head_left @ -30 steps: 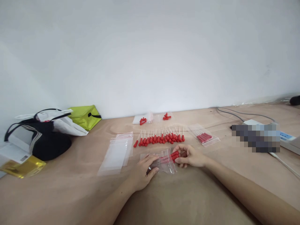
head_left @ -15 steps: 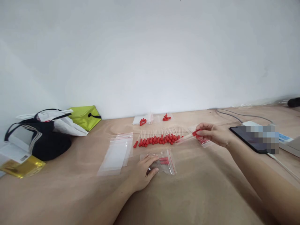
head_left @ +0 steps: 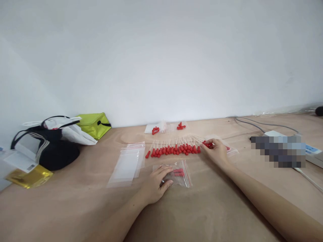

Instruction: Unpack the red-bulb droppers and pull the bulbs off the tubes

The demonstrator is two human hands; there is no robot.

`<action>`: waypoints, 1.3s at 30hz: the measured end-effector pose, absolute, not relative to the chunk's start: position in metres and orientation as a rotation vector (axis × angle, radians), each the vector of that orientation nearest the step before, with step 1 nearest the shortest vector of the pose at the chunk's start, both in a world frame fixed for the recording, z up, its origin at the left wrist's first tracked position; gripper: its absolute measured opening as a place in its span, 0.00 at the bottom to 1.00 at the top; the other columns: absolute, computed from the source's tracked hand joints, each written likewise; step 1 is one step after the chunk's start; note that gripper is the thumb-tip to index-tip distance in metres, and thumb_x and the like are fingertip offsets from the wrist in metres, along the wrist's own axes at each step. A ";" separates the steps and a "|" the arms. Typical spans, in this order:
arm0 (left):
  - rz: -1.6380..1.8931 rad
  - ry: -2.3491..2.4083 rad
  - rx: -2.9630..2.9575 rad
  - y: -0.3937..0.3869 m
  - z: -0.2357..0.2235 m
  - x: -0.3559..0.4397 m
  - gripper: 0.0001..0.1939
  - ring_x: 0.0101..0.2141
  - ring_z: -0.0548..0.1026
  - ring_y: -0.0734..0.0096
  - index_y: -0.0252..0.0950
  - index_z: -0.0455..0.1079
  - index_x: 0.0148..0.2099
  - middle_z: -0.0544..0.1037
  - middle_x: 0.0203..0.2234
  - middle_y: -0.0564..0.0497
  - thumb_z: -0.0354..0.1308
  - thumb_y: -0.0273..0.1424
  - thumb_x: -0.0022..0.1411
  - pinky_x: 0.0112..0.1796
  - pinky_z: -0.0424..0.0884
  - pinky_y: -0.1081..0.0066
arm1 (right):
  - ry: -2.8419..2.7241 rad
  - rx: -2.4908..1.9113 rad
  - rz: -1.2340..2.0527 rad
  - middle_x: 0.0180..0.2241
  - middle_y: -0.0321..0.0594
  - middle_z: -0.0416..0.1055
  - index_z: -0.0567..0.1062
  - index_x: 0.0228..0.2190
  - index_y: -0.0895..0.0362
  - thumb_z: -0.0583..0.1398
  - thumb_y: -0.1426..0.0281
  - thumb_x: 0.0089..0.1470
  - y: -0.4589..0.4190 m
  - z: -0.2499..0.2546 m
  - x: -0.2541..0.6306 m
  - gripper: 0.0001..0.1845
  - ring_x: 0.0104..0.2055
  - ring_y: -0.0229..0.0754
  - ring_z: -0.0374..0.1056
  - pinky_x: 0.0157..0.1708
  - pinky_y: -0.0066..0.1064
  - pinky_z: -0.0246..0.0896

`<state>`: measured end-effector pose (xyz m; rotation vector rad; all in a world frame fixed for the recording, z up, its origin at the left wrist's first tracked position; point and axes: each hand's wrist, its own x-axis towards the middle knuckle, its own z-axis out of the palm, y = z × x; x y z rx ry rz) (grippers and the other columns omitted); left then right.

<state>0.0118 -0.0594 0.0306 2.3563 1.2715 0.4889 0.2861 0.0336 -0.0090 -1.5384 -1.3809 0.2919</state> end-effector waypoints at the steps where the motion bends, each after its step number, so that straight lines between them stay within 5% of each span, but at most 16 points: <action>1: 0.486 1.269 2.358 -0.059 0.031 0.012 0.18 0.53 0.61 0.68 0.42 0.60 0.53 0.66 0.51 0.53 0.48 0.32 0.59 0.55 0.53 0.58 | -1.422 -1.546 0.279 0.26 0.41 0.69 0.71 0.23 0.58 0.60 0.58 0.38 0.032 -0.010 0.286 0.15 0.27 0.39 0.65 0.32 0.33 0.61; 12: 0.484 1.265 2.354 -0.060 0.032 0.012 0.18 0.53 0.61 0.67 0.41 0.61 0.52 0.66 0.51 0.52 0.48 0.32 0.59 0.55 0.54 0.58 | -1.545 -1.493 0.307 0.32 0.44 0.68 0.74 0.29 0.58 0.60 0.57 0.42 0.018 -0.005 0.279 0.17 0.34 0.43 0.66 0.39 0.36 0.62; 18: 0.498 1.258 2.352 -0.060 0.030 0.012 0.18 0.53 0.61 0.68 0.40 0.61 0.52 0.67 0.51 0.51 0.48 0.31 0.59 0.55 0.53 0.59 | -1.523 -1.454 0.386 0.34 0.44 0.67 0.73 0.31 0.58 0.60 0.52 0.39 0.020 -0.009 0.280 0.24 0.30 0.39 0.67 0.33 0.33 0.63; 33: 0.500 1.269 2.348 -0.061 0.031 0.011 0.18 0.53 0.61 0.66 0.42 0.61 0.52 0.66 0.51 0.52 0.49 0.33 0.59 0.55 0.53 0.58 | -1.752 -1.416 0.128 0.32 0.45 0.67 0.73 0.28 0.57 0.53 0.61 0.50 0.012 -0.006 0.280 0.14 0.35 0.44 0.62 0.37 0.37 0.57; 39: 0.488 1.294 2.359 -0.060 0.030 0.010 0.19 0.54 0.60 0.66 0.41 0.60 0.53 0.65 0.52 0.51 0.49 0.34 0.59 0.55 0.54 0.58 | -2.240 -1.082 0.413 0.25 0.38 0.66 0.74 0.26 0.53 0.58 0.63 0.47 -0.017 0.010 0.258 0.07 0.32 0.41 0.61 0.39 0.38 0.52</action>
